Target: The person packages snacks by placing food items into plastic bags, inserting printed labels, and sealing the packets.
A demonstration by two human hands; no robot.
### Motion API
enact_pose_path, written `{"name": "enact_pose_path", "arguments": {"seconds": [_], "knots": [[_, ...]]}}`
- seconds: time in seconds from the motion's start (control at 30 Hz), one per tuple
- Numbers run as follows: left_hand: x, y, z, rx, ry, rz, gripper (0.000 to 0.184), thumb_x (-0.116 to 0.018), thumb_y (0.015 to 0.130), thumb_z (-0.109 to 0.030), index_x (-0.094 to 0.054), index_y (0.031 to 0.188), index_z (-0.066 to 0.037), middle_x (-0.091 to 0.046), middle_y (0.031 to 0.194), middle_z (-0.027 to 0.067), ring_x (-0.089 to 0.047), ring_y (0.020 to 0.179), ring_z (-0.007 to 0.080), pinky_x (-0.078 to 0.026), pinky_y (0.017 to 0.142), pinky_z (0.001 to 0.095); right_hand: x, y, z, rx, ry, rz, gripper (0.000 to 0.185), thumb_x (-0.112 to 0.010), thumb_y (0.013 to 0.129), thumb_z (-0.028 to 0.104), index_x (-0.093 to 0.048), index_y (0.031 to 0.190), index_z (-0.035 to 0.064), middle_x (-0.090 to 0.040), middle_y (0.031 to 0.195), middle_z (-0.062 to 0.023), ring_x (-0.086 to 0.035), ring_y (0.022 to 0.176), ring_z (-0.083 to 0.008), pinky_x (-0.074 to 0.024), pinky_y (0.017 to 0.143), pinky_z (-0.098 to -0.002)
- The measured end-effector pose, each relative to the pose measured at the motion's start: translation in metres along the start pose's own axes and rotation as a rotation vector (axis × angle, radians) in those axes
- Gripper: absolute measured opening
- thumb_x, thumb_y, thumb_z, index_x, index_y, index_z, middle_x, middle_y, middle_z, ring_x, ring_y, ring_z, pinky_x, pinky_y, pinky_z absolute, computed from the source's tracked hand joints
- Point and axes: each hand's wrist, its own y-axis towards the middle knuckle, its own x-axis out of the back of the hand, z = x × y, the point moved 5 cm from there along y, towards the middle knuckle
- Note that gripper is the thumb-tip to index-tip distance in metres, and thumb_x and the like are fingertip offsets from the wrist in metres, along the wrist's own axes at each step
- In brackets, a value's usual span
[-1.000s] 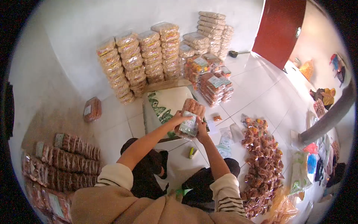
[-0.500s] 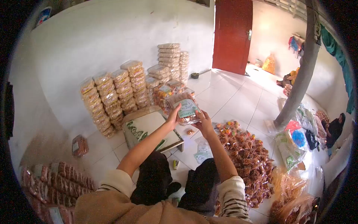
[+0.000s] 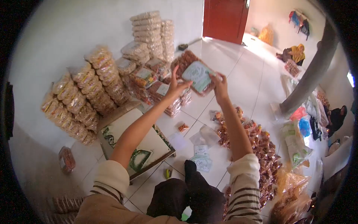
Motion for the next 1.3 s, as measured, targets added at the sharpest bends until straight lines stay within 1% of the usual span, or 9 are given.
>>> {"name": "enact_pose_path", "arguments": {"seconds": [0.27, 0.47, 0.5, 0.63, 0.77, 0.83, 0.97, 1.17, 1.3], "knots": [[0.061, 0.039, 0.141, 0.158, 0.020, 0.016, 0.088, -0.070, 0.070, -0.016, -0.010, 0.134, -0.015, -0.039, 0.118, 0.0178, -0.047, 0.102, 0.0221, -0.041, 0.084, 0.0325, 0.020, 0.080, -0.109, -0.094, -0.042, -0.024, 0.045, -0.066, 0.072, 0.011, -0.040, 0.106, 0.0004, -0.052, 0.092, -0.0104, -0.053, 0.083, -0.0160, -0.0448, 0.069, -0.0267], [0.111, 0.066, 0.177, 0.521, 0.864, -0.044, 0.096, -0.054, 0.068, -0.060, -0.006, 0.135, -0.009, -0.048, 0.112, 0.0242, -0.046, 0.106, 0.0310, -0.034, 0.088, 0.0406, 0.004, 0.140, -0.185, -0.241, -0.083, -0.030, 0.043, -0.068, 0.070, 0.011, -0.043, 0.104, 0.0002, -0.055, 0.085, -0.0110, -0.055, 0.072, -0.0157, -0.0457, 0.061, -0.0258], [0.118, 0.072, 0.185, 0.537, 0.911, -0.058, 0.098, -0.045, 0.068, -0.067, -0.005, 0.135, -0.009, -0.051, 0.107, 0.0259, -0.045, 0.106, 0.0364, -0.029, 0.089, 0.0496, 0.001, 0.152, -0.199, -0.269, -0.076, -0.044, 0.045, -0.068, 0.070, 0.012, -0.043, 0.105, 0.0001, -0.055, 0.085, -0.0114, -0.055, 0.073, -0.0158, -0.0452, 0.060, -0.0259], [0.154, 0.090, 0.210, 0.571, 1.247, -0.130, 0.093, -0.044, 0.069, -0.067, -0.015, 0.134, -0.007, -0.049, 0.109, 0.0234, -0.040, 0.106, 0.0437, -0.023, 0.088, 0.0592, -0.015, 0.188, -0.259, -0.358, -0.038, -0.027, 0.046, -0.069, 0.070, 0.013, -0.043, 0.105, 0.0005, -0.055, 0.087, -0.0117, -0.054, 0.075, -0.0159, -0.0443, 0.063, -0.0255], [0.171, 0.102, 0.240, 0.543, 1.528, -0.040, 0.090, -0.048, 0.064, -0.070, -0.033, 0.128, -0.009, -0.041, 0.115, 0.0214, -0.039, 0.105, 0.0378, -0.031, 0.087, 0.0497, -0.006, 0.208, -0.324, -0.351, -0.109, 0.062, 0.046, -0.067, 0.071, 0.014, -0.041, 0.106, 0.0006, -0.054, 0.092, -0.0110, -0.053, 0.081, -0.0178, -0.0432, 0.069, -0.0269], [0.161, 0.109, 0.242, 0.221, 1.518, -0.059, 0.083, -0.054, 0.062, -0.067, -0.045, 0.118, -0.006, -0.040, 0.106, 0.0187, -0.040, 0.096, 0.0349, -0.033, 0.083, 0.0492, -0.001, 0.211, -0.350, -0.355, -0.174, 0.009, 0.054, -0.060, 0.078, 0.027, -0.034, 0.117, 0.0005, -0.047, 0.109, -0.0151, -0.048, 0.096, -0.0230, -0.0400, 0.081, -0.0323], [0.152, 0.107, 0.247, 0.154, 1.554, -0.104, 0.084, -0.057, 0.061, -0.065, -0.043, 0.119, -0.007, -0.039, 0.106, 0.0187, -0.040, 0.094, 0.0340, -0.034, 0.082, 0.0481, 0.009, 0.209, -0.349, -0.456, -0.649, 0.052, 0.068, -0.042, 0.083, 0.047, -0.019, 0.131, 0.0048, -0.025, 0.130, -0.0200, -0.034, 0.115, -0.0291, -0.0306, 0.094, -0.0386], [0.136, 0.092, 0.224, 0.156, 1.561, -0.166, 0.080, -0.064, 0.061, -0.053, -0.041, 0.119, -0.005, -0.040, 0.108, 0.0187, -0.041, 0.098, 0.0346, -0.033, 0.084, 0.0484, 0.063, 0.159, -0.320, -0.403, -0.377, -0.154, 0.053, -0.042, 0.084, 0.044, -0.037, 0.120, 0.0060, -0.044, 0.113, -0.0117, -0.045, 0.098, -0.0218, -0.0388, 0.080, -0.0332], [0.104, 0.056, 0.191, -0.093, 1.358, -0.208, 0.050, -0.064, 0.067, -0.035, -0.046, 0.105, -0.009, -0.045, 0.101, 0.0122, -0.042, 0.098, 0.0289, -0.032, 0.080, 0.0467, 0.101, 0.088, -0.329, -0.485, -0.491, -0.146, 0.032, -0.043, 0.084, 0.033, -0.048, 0.103, 0.0086, -0.052, 0.097, -0.0049, -0.053, 0.079, -0.0159, -0.0419, 0.067, -0.0300]]}}
